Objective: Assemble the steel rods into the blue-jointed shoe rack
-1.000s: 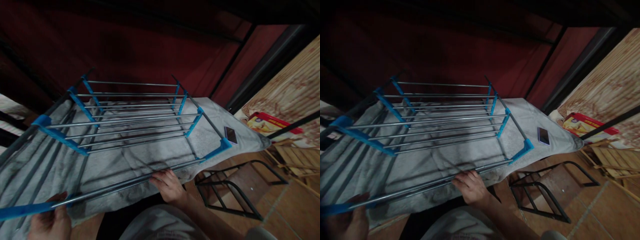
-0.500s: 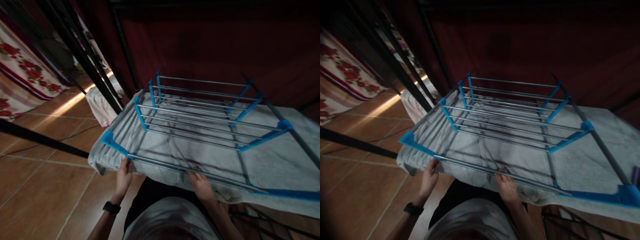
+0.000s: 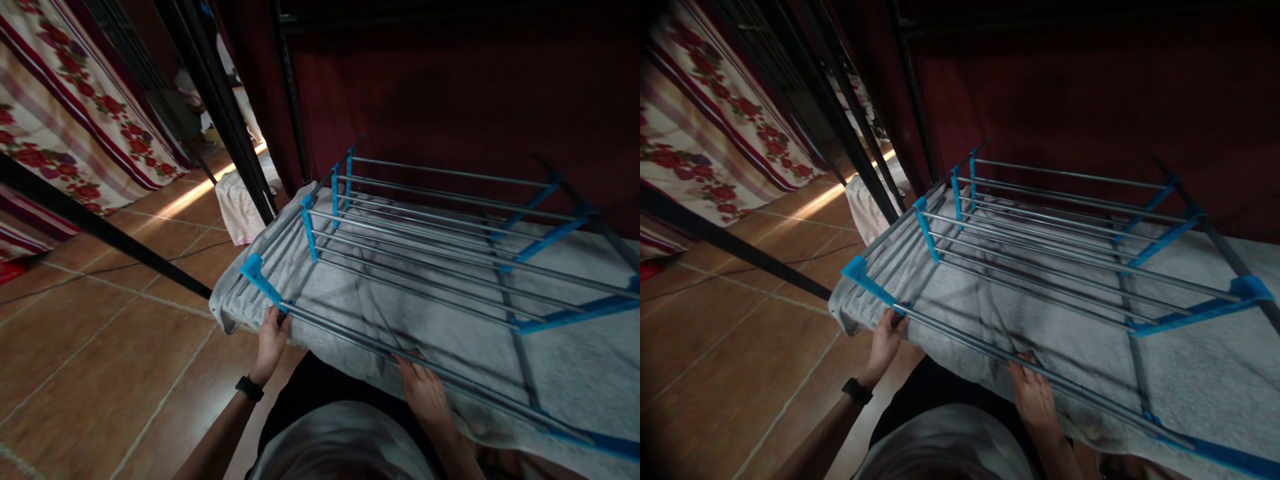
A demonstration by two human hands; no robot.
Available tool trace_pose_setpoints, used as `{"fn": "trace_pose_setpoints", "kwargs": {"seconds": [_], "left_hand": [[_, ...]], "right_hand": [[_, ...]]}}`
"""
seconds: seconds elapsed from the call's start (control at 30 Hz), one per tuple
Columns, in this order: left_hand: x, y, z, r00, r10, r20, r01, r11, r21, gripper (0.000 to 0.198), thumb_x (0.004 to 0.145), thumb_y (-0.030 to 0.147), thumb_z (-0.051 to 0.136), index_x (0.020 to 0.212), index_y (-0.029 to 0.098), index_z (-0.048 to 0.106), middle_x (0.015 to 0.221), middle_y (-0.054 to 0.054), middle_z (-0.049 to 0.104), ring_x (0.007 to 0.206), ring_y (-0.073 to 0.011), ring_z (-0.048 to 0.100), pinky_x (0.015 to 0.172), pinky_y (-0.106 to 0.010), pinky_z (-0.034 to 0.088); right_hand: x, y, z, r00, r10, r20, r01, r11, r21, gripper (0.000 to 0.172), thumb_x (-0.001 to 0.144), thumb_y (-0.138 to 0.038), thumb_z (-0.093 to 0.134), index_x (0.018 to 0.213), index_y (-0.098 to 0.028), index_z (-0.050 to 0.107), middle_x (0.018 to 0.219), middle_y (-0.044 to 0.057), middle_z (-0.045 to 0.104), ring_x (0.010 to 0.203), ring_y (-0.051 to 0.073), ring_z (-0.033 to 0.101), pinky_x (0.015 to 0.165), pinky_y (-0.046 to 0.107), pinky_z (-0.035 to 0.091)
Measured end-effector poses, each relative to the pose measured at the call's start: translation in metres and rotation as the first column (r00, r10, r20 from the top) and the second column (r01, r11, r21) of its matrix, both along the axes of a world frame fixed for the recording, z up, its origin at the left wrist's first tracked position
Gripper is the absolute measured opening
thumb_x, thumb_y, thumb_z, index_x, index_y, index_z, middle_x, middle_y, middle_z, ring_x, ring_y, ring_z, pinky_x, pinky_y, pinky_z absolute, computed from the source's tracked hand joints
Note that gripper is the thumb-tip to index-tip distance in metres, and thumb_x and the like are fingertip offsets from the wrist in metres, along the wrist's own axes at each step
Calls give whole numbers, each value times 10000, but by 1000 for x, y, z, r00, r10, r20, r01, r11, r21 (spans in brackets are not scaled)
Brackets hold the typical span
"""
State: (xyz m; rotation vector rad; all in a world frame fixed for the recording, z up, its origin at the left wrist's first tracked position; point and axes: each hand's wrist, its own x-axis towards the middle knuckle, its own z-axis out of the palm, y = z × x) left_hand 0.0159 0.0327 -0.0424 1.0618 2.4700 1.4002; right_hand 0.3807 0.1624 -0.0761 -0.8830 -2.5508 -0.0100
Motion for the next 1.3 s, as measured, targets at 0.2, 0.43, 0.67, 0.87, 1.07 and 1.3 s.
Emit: {"fn": "trace_pose_setpoints", "kwargs": {"seconds": [0.2,0.43,0.67,0.87,1.07,1.3], "left_hand": [[1,4,2,1000,7,-21,-7,1000,10,129,809,324,588,871,212,608,939,-74,611,952,-278,615,907,-460,499],[1,4,-3,998,0,-62,0,1000,-3,132,827,302,558,906,211,611,959,-84,612,955,-282,599,904,-456,491],[1,4,-7,997,6,-82,-6,1000,6,132,843,310,550,909,207,600,979,-88,608,981,-282,592,922,-453,491],[-1,5,-10,994,18,-104,-17,1000,11,121,856,310,544,893,209,600,964,-88,612,966,-283,597,909,-462,498],[0,5,-12,993,26,-111,-25,1000,13,125,866,312,540,885,205,602,930,-81,602,933,-278,604,891,-456,506],[1,5,-12,992,38,-122,-37,999,8,111,873,303,541,877,206,595,930,-83,600,923,-276,602,880,-456,506]], "right_hand": [[2,4,-1,999,29,29,-30,999,42,322,1002,-254,406,1176,-245,677,1054,70,751,1002,234,698,860,372,549],[1,9,6,997,73,12,-72,996,-49,302,995,-244,427,1125,-257,700,1060,59,753,956,235,718,789,360,574],[4,9,3,992,48,114,-33,991,-128,389,1009,-243,352,1148,-231,716,1056,78,762,894,230,739,724,336,568],[6,12,3,986,82,146,-60,987,-149,386,1026,-256,348,1191,-231,696,1129,58,747,1039,233,711,847,354,559],[8,13,-2,987,93,133,-86,994,-60,362,1028,-249,371,1155,-216,709,1084,59,760,953,208,728,800,316,536],[-3,7,5,995,23,94,-29,998,58,342,1033,-380,424,1092,-235,728,1047,60,764,901,197,725,757,294,498]]}}
